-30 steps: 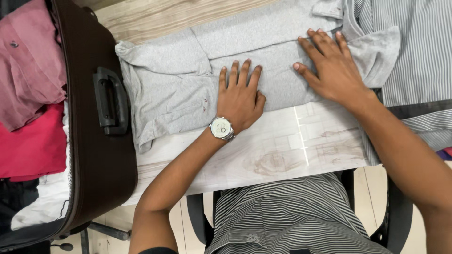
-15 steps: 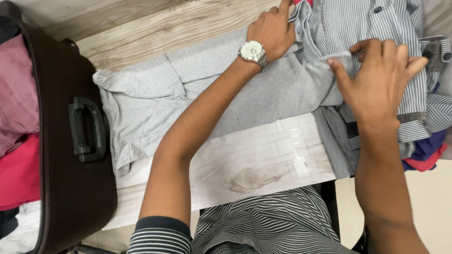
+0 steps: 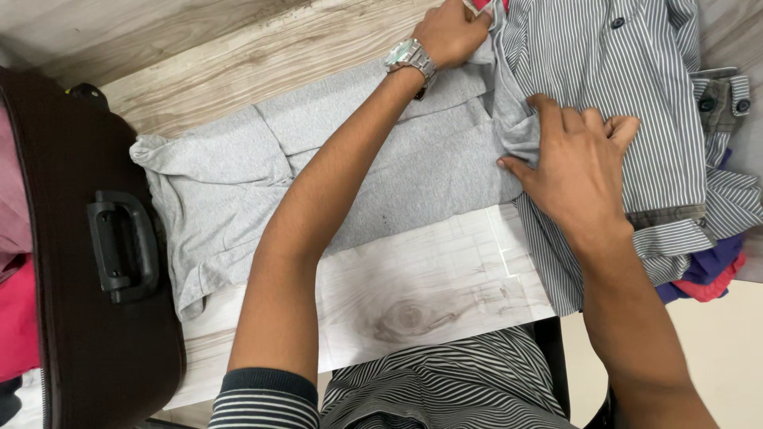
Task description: The person folds a grey t-shirt and then a striped button-down shirt by hand on a wooden surface before placing them into a suitcase.
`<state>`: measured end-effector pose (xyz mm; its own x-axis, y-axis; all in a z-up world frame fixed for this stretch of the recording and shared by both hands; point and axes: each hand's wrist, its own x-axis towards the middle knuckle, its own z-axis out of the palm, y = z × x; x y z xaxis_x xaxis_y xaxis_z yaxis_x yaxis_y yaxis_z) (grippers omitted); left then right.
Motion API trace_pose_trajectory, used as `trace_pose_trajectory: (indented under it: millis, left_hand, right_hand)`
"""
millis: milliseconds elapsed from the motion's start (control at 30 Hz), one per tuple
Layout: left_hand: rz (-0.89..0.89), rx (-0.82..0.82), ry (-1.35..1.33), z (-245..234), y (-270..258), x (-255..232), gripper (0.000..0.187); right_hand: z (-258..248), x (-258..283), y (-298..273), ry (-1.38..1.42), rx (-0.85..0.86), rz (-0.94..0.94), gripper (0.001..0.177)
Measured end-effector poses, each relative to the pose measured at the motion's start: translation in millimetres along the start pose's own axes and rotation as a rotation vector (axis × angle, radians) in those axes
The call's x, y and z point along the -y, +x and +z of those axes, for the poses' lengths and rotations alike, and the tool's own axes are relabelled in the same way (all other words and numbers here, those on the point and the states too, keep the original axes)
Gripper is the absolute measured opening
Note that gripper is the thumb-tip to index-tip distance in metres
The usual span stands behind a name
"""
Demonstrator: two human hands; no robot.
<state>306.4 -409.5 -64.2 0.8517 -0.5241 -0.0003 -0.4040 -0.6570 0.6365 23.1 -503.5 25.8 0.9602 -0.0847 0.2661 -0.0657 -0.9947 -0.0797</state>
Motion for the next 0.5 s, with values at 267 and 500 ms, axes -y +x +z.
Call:
trace_pose_trajectory:
  millis: [267, 500]
  left_hand:
    - [0.040, 0.199, -0.424, -4, -2, 4, 0.021]
    - [0.430, -0.154, 0.037, 13, 21, 28, 0.035]
  right_hand:
    - [3, -2, 1, 0.017, 0.059, -0.001, 0.043]
    - [8, 1, 9, 0.305, 0.036, 0.030, 0.035]
